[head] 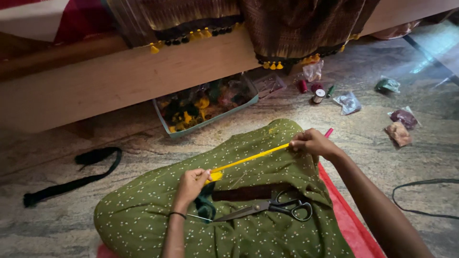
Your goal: Attaching and sewing decorative yellow tassels to the border of a saree.
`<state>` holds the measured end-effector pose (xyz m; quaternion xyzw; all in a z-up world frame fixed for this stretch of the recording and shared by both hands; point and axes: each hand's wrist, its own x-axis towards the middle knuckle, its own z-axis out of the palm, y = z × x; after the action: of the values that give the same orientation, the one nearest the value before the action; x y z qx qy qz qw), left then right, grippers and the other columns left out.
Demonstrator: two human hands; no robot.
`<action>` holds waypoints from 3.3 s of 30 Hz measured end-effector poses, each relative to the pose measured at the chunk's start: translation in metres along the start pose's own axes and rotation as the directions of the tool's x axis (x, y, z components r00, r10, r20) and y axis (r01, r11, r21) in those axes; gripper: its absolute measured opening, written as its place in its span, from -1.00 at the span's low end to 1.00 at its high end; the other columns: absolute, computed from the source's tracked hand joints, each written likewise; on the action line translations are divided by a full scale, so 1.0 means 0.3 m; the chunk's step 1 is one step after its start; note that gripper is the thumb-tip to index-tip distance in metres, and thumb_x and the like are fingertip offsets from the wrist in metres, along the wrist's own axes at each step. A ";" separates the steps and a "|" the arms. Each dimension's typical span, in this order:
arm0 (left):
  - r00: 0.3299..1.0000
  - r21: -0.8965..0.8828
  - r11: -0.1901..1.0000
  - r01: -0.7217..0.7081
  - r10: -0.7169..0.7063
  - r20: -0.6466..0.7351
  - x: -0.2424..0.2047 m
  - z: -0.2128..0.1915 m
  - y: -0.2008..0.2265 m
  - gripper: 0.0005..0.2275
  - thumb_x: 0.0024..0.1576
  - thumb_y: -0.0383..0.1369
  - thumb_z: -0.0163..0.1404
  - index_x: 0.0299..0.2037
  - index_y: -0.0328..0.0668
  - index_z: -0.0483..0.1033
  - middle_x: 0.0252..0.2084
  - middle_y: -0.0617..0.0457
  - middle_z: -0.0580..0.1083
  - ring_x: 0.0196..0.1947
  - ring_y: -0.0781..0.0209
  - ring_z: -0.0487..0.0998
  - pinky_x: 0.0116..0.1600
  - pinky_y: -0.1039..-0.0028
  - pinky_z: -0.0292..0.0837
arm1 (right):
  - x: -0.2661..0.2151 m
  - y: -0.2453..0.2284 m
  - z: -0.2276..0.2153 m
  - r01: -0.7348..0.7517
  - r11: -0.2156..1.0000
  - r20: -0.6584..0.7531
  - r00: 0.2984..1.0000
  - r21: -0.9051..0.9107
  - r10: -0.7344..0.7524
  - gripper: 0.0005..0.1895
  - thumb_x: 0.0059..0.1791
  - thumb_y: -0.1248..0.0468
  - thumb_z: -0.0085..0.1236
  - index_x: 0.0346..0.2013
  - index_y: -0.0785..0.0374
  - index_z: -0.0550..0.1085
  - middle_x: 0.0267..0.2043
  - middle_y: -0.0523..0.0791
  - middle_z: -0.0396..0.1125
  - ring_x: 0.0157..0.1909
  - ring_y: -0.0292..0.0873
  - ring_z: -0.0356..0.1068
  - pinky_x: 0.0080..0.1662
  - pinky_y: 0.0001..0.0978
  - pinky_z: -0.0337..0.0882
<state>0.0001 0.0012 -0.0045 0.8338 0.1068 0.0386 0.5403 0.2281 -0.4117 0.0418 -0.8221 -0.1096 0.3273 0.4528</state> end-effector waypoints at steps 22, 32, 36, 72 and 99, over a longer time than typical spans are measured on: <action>0.999 -0.090 0.996 0.024 -0.021 0.026 0.016 0.031 -0.100 -0.69 0.20 -0.23 0.08 -0.46 -0.34 0.64 -0.59 0.13 0.52 -0.53 0.51 0.40 -0.42 0.55 0.31 | 0.019 0.015 -0.008 0.002 0.999 -0.103 0.995 -0.047 -0.007 -0.79 -0.02 0.23 0.29 -0.27 0.35 0.66 -0.42 -0.16 0.53 -0.38 -0.33 0.42 -0.27 -0.44 0.42; 0.998 0.019 0.998 0.061 -0.062 0.017 -0.002 0.009 -0.009 -0.70 0.20 -0.21 0.07 -0.45 -0.30 0.64 -0.62 0.17 0.50 -0.56 0.51 0.40 -0.44 0.53 0.30 | 0.017 0.027 0.016 0.013 1.000 -0.127 0.992 -0.017 -0.015 -0.79 0.02 0.25 0.22 -0.27 0.39 0.63 -0.44 -0.12 0.48 -0.38 -0.28 0.42 -0.26 -0.38 0.43; 0.997 0.005 0.998 0.070 -0.070 0.017 -0.011 0.002 0.017 -0.70 0.20 -0.21 0.08 -0.45 -0.31 0.64 -0.65 0.15 0.45 -0.56 0.51 0.33 -0.47 0.51 0.25 | 0.010 0.012 0.021 -0.005 1.000 -0.143 0.990 -0.006 0.004 -0.78 0.01 0.24 0.22 -0.22 0.37 0.63 -0.42 -0.12 0.51 -0.36 -0.28 0.45 -0.24 -0.38 0.46; 0.998 0.088 0.994 0.058 -0.056 -0.028 -0.021 -0.016 0.035 -0.68 0.19 -0.15 0.05 -0.42 -0.27 0.66 -0.68 0.09 0.43 -0.62 0.45 0.34 -0.47 0.46 0.24 | -0.154 -0.252 0.227 0.259 0.711 -0.187 0.855 -0.654 -0.484 -0.67 -0.23 0.43 0.22 -0.19 0.21 0.65 -0.22 0.03 0.50 -0.22 0.07 0.50 -0.12 -0.14 0.51; 0.985 -0.218 0.972 0.090 -0.118 -0.122 0.015 -0.124 0.026 -0.70 0.20 -0.22 0.02 -0.40 -0.33 0.64 -0.33 0.30 0.63 -0.52 0.47 0.43 -0.46 0.56 0.30 | -0.022 -0.166 0.035 -0.045 0.993 0.048 0.998 -0.105 0.051 -0.68 -0.03 0.08 0.22 -0.14 0.23 0.65 -0.25 -0.09 0.58 -0.20 -0.18 0.52 -0.05 -0.24 0.50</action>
<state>-0.0010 0.0322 0.0177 0.7603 0.1817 0.0774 0.6189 0.2220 -0.3796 0.0815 -0.8384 -0.1182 0.3528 0.3984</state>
